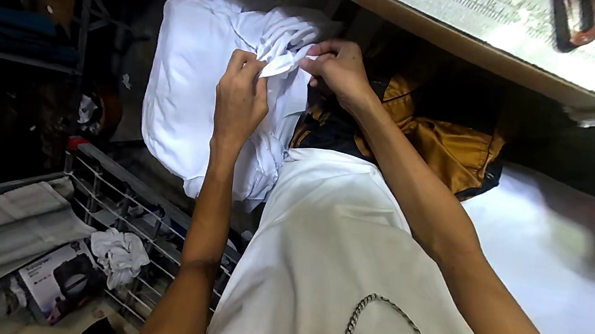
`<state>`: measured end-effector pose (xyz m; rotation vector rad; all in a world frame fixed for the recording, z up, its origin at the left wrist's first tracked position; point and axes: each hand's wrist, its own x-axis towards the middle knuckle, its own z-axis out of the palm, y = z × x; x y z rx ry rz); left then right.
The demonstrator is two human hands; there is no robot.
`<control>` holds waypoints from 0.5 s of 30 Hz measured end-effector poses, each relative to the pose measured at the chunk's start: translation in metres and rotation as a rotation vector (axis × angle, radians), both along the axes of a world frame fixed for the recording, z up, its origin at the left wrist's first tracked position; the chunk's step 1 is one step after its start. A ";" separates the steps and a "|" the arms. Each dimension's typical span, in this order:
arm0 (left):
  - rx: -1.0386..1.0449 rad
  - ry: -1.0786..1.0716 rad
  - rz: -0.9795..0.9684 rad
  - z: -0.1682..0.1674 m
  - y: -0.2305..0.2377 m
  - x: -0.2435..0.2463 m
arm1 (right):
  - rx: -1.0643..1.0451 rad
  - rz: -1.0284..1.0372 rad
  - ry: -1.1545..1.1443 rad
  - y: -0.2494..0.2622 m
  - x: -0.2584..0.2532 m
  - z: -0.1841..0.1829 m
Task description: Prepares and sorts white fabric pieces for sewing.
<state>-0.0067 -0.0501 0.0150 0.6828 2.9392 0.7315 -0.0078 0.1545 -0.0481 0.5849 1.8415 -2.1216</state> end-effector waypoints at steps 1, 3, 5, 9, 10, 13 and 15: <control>0.007 0.012 -0.026 0.000 0.002 0.002 | 0.007 0.012 0.030 -0.003 -0.002 0.003; -0.001 0.058 -0.060 0.001 0.004 0.004 | -0.031 0.029 0.075 -0.009 -0.008 0.013; -0.046 0.093 -0.071 0.003 0.001 0.006 | -0.108 0.038 0.105 -0.015 -0.017 0.027; -0.062 0.112 0.035 0.003 -0.011 0.008 | -0.112 0.135 0.165 -0.023 -0.031 0.048; -0.045 0.088 0.066 0.004 -0.012 0.008 | -0.093 0.157 0.183 -0.025 -0.034 0.051; -0.011 -0.022 0.154 0.008 -0.010 0.013 | -0.030 0.208 0.209 -0.030 -0.039 0.056; -0.028 -0.008 0.202 0.004 -0.008 0.015 | -0.008 0.225 0.216 -0.032 -0.040 0.058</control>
